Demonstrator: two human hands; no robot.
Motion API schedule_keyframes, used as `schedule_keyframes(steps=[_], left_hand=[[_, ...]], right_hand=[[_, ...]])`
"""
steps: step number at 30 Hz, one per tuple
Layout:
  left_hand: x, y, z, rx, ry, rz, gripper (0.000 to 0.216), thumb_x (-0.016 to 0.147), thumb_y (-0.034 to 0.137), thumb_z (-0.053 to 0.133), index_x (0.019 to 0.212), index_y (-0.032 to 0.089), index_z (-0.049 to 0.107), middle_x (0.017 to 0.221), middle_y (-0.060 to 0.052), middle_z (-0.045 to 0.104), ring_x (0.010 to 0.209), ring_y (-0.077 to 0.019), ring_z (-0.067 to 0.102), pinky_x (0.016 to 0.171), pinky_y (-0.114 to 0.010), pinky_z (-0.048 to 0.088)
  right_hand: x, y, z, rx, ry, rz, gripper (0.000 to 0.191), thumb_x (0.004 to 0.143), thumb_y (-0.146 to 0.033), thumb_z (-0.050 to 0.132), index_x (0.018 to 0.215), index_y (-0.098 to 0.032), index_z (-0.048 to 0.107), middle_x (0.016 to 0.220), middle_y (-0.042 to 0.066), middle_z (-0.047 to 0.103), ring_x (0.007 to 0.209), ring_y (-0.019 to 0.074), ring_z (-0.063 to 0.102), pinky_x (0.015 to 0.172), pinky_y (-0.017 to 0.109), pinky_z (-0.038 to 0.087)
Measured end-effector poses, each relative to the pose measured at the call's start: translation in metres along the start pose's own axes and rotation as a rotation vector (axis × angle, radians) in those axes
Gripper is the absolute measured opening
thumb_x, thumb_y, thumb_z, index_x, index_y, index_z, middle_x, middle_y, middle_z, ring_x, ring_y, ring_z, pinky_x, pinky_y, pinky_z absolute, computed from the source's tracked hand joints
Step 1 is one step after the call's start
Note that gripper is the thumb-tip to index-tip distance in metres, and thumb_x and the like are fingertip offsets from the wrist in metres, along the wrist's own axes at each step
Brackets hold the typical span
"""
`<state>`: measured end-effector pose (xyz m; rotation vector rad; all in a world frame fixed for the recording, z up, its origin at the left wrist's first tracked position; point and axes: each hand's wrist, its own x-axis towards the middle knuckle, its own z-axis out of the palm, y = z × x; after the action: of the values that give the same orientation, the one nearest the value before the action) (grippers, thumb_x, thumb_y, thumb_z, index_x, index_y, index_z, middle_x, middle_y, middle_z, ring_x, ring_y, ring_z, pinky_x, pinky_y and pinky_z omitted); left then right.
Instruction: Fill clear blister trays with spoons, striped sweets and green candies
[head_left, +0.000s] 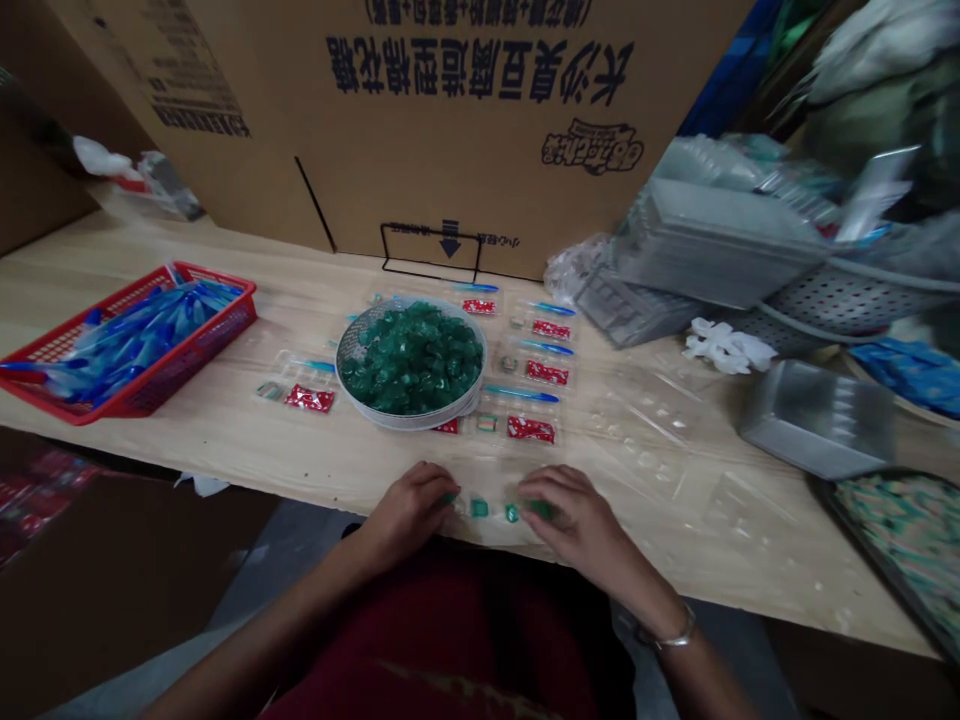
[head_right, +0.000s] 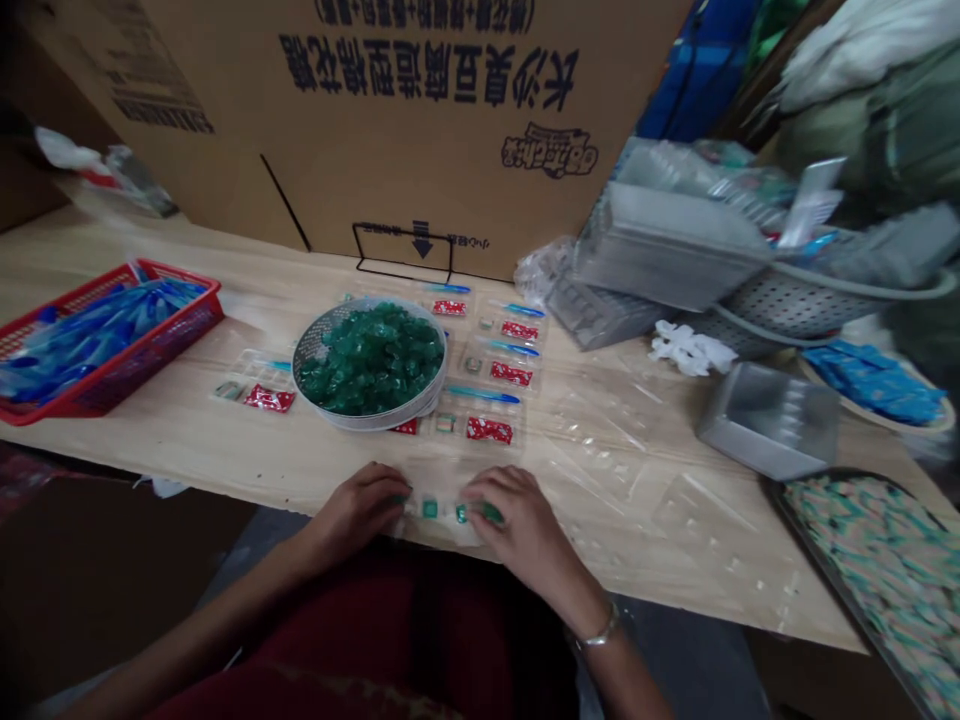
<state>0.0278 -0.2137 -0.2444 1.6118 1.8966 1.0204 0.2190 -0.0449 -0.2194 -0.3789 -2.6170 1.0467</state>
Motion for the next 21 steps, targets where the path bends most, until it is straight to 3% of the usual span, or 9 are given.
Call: schedule_keyframes(steps=[4, 9, 14, 21], left_hand=[[0.005, 0.005, -0.002, 0.084, -0.007, 0.029, 0.021, 0.082, 0.015, 0.052, 0.099, 0.021, 0.064, 0.096, -0.008, 0.061, 0.09, -0.0205, 0.057, 0.081, -0.034, 0.048], [0.009, 0.015, -0.007, 0.122, -0.159, 0.154, 0.018, 0.086, 0.018, 0.049, 0.092, 0.019, 0.066, 0.089, -0.009, 0.062, 0.085, -0.0198, 0.057, 0.077, -0.031, 0.048], [0.011, 0.018, -0.004, 0.115, -0.191, 0.199, 0.019, 0.089, 0.018, 0.046, 0.092, 0.018, 0.065, 0.089, -0.01, 0.062, 0.085, -0.0191, 0.055, 0.075, -0.029, 0.044], [0.009, 0.01, 0.007, 0.143, -0.151, 0.252, 0.013, 0.089, 0.015, 0.048, 0.09, 0.015, 0.061, 0.085, -0.007, 0.062, 0.081, -0.0176, 0.052, 0.073, -0.028, 0.043]], right_hand=[[-0.006, -0.004, 0.014, 0.075, -0.103, 0.038, 0.023, 0.084, -0.013, 0.056, 0.102, -0.024, 0.063, 0.099, 0.005, 0.064, 0.094, 0.0206, 0.056, 0.084, 0.036, 0.045], [-0.004, 0.004, 0.025, 0.163, -0.059, 0.079, 0.022, 0.082, -0.012, 0.057, 0.098, -0.024, 0.065, 0.095, 0.005, 0.063, 0.091, 0.0198, 0.058, 0.081, 0.034, 0.046], [-0.003, 0.004, 0.025, 0.325, 0.0, 0.123, 0.018, 0.082, -0.018, 0.061, 0.098, -0.023, 0.067, 0.094, 0.005, 0.063, 0.088, 0.0188, 0.059, 0.078, 0.032, 0.047], [-0.001, 0.008, 0.033, 0.185, -0.002, 0.021, 0.015, 0.082, -0.024, 0.063, 0.096, -0.024, 0.07, 0.086, 0.005, 0.064, 0.083, 0.0198, 0.057, 0.077, 0.035, 0.045]])
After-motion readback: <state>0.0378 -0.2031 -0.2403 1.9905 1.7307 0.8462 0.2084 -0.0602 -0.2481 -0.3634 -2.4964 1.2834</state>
